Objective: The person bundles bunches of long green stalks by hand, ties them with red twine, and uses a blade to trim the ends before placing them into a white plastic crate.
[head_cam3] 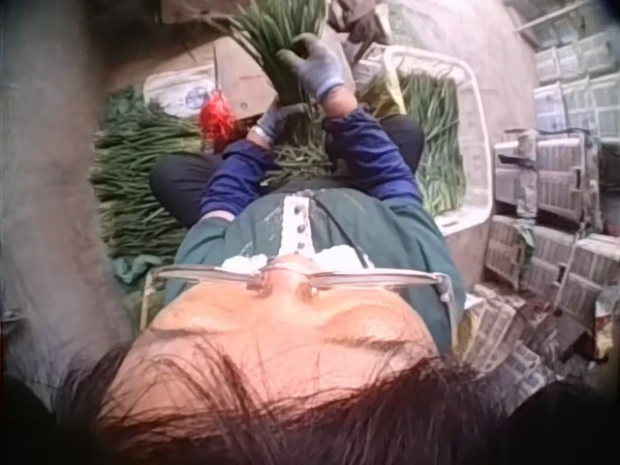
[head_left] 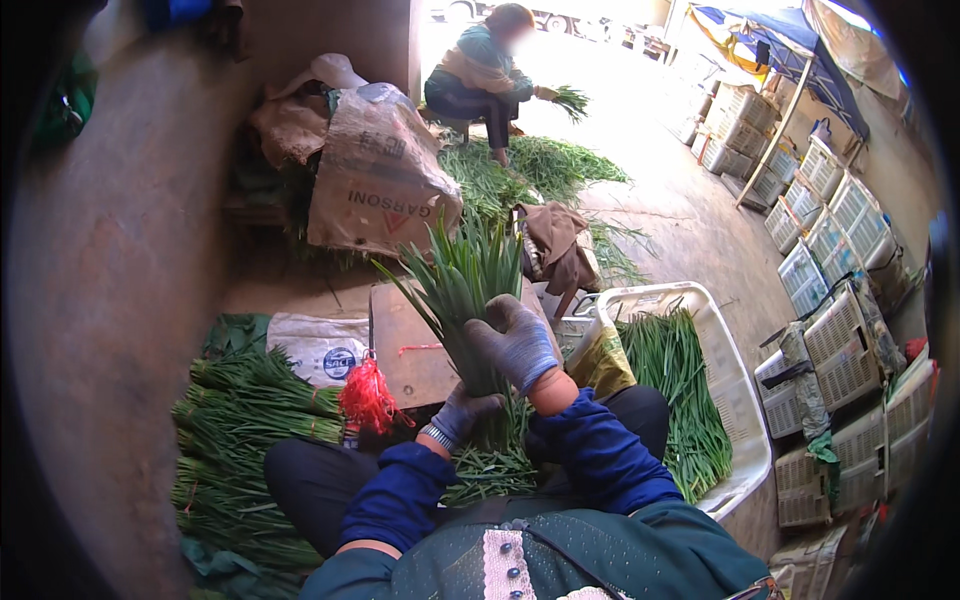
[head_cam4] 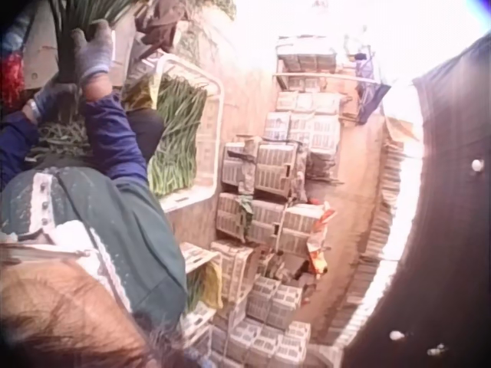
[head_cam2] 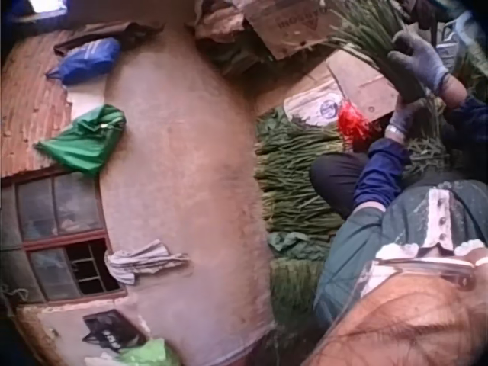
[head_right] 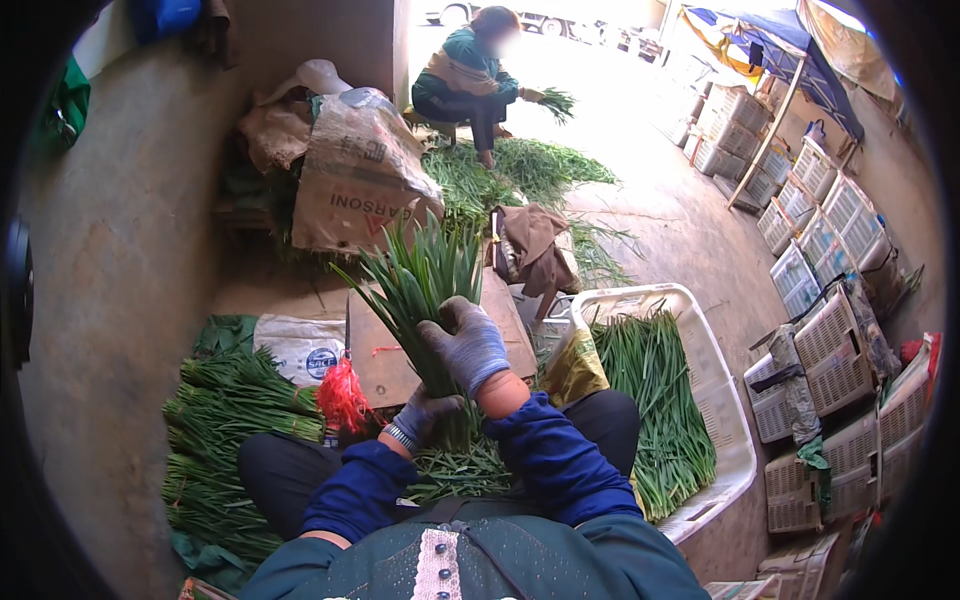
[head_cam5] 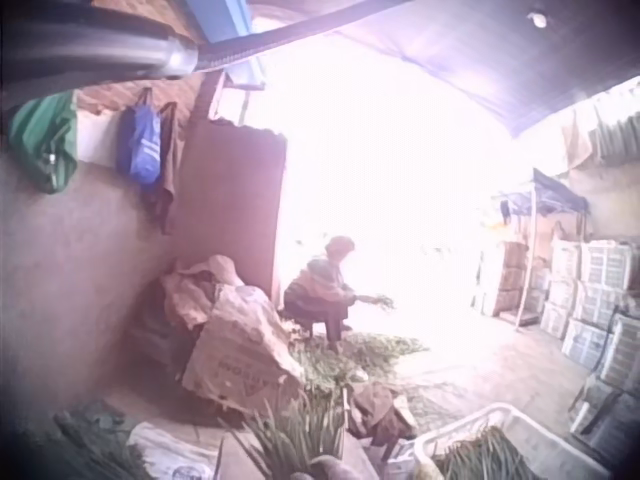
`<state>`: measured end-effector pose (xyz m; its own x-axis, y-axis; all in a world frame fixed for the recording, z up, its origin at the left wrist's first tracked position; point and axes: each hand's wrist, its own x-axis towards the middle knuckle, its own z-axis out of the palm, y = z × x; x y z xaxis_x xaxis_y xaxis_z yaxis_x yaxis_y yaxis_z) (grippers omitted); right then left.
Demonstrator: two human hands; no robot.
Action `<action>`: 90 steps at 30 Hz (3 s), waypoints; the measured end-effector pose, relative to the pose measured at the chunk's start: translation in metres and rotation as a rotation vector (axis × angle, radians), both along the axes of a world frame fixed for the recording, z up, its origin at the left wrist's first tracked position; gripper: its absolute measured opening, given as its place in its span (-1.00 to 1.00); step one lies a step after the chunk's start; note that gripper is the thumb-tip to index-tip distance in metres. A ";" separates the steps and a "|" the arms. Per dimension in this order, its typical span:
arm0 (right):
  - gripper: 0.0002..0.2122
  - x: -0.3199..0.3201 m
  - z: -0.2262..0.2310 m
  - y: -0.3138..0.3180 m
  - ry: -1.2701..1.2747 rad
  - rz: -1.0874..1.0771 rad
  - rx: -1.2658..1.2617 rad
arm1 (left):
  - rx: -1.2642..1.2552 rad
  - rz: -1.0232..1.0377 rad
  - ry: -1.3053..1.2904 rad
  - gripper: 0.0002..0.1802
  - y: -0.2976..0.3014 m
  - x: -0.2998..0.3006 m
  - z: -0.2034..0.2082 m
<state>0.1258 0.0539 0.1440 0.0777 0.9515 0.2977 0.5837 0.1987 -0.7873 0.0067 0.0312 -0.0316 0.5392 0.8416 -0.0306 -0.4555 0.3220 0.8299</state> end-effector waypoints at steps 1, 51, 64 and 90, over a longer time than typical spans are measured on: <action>-0.70 0.002 -0.010 0.001 0.130 0.022 -0.023 | 0.011 -0.028 -0.009 -0.58 -0.001 0.000 0.002; -0.88 0.092 0.007 0.064 0.928 -0.075 0.076 | 0.002 -0.173 0.006 -0.46 0.007 -0.014 0.003; -0.86 0.051 0.023 0.029 0.254 0.157 -0.007 | 0.148 -0.072 0.131 -0.46 0.019 -0.018 -0.003; -0.91 0.053 -0.008 0.043 0.811 0.022 -0.205 | 0.165 -0.039 0.194 -0.48 0.018 -0.007 -0.017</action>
<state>0.1788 0.0966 0.1364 0.1743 0.9845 -0.0219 -0.1818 0.0103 -0.9833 -0.0006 0.0496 -0.0490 0.5686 0.8226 -0.0006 -0.2730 0.1894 0.9432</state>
